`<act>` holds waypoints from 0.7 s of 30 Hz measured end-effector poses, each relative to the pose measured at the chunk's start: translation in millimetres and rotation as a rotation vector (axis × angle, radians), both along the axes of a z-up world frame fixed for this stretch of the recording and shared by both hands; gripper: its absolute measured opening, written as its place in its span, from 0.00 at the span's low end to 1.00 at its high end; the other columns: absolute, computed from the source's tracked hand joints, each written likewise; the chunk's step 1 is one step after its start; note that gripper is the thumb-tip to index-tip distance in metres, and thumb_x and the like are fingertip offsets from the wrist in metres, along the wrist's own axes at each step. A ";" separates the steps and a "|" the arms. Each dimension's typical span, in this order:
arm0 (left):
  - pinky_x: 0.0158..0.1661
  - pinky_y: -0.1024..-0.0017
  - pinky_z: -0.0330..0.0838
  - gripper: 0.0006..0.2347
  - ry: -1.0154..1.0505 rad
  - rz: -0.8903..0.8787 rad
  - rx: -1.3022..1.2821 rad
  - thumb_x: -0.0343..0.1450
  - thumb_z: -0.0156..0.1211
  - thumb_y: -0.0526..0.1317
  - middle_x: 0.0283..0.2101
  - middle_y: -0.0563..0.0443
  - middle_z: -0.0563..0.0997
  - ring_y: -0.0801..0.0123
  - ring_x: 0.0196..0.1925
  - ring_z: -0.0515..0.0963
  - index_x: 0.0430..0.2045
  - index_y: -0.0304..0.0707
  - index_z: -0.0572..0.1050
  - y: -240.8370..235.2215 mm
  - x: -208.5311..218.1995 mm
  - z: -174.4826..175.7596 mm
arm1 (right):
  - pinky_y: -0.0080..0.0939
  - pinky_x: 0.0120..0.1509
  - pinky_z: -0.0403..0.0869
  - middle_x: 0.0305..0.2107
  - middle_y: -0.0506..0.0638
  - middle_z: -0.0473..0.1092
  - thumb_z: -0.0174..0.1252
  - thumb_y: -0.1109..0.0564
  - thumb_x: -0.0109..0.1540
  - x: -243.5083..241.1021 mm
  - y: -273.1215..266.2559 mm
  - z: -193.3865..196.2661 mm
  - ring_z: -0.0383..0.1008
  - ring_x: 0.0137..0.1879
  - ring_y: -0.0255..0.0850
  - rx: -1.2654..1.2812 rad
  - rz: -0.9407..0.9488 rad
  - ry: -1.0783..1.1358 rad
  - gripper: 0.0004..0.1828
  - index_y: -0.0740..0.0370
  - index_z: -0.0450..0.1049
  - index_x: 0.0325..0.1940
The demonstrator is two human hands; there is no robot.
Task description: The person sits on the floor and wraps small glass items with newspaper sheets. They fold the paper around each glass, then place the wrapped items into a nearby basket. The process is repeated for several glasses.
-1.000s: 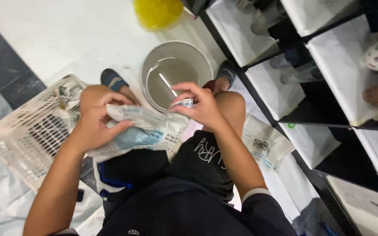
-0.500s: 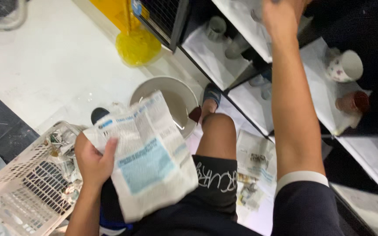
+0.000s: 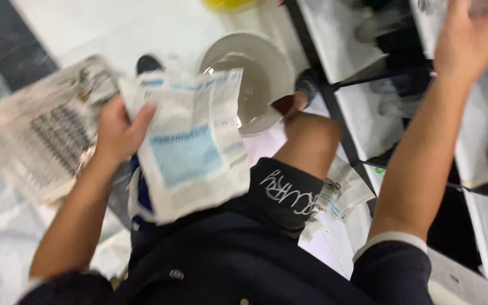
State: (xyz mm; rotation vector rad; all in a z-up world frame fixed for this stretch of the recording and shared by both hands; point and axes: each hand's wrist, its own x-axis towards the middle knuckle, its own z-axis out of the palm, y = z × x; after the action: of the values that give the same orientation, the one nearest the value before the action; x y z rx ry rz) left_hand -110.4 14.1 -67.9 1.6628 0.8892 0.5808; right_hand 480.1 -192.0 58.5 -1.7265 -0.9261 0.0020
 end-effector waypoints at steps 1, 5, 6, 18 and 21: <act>0.41 0.74 0.74 0.09 0.101 0.022 0.003 0.77 0.63 0.37 0.40 0.48 0.84 0.73 0.40 0.79 0.46 0.28 0.78 0.5 -7.1 -0.4 | 0.39 0.68 0.74 0.55 0.53 0.72 0.74 0.61 0.66 -32.5 -3.4 -2.5 0.75 0.63 0.43 0.029 0.072 0.069 0.27 0.66 0.68 0.64; 0.45 0.73 0.77 0.10 -0.134 0.034 0.137 0.78 0.63 0.36 0.45 0.47 0.83 0.73 0.45 0.81 0.48 0.26 0.76 5.2 -19.5 -2.7 | 0.38 0.60 0.75 0.49 0.49 0.65 0.75 0.66 0.63 -173.6 4.6 -8.8 0.71 0.56 0.40 0.036 0.352 0.218 0.35 0.61 0.59 0.65; 0.44 0.74 0.78 0.10 -0.159 0.019 0.015 0.77 0.62 0.37 0.45 0.48 0.84 0.75 0.44 0.82 0.48 0.27 0.76 3.7 -22.7 -2.9 | 0.40 0.57 0.78 0.50 0.47 0.64 0.74 0.65 0.60 -205.0 11.6 -13.3 0.72 0.56 0.39 0.045 0.415 0.306 0.35 0.59 0.60 0.63; 0.39 0.75 0.80 0.11 -0.052 -0.165 -0.492 0.70 0.67 0.35 0.40 0.48 0.86 0.74 0.39 0.84 0.44 0.30 0.79 -15.7 -79.2 -28.6 | 0.49 0.65 0.80 0.56 0.52 0.63 0.75 0.69 0.54 -402.9 84.0 -129.2 0.74 0.66 0.50 0.058 0.964 0.976 0.36 0.57 0.62 0.58; 0.44 0.75 0.80 0.12 -0.096 -0.172 -0.478 0.70 0.67 0.33 0.42 0.49 0.85 0.75 0.42 0.84 0.46 0.30 0.78 -15.6 -85.5 -38.5 | 0.50 0.71 0.77 0.57 0.51 0.62 0.77 0.70 0.54 -410.8 79.9 -139.3 0.71 0.70 0.50 0.117 1.013 0.787 0.37 0.56 0.60 0.57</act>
State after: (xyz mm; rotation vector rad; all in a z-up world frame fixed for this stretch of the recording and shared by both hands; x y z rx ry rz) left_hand -195.9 -1.5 -106.4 1.2504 0.7360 0.2966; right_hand 69.3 -112.1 -80.7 -0.8453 -1.0419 1.1701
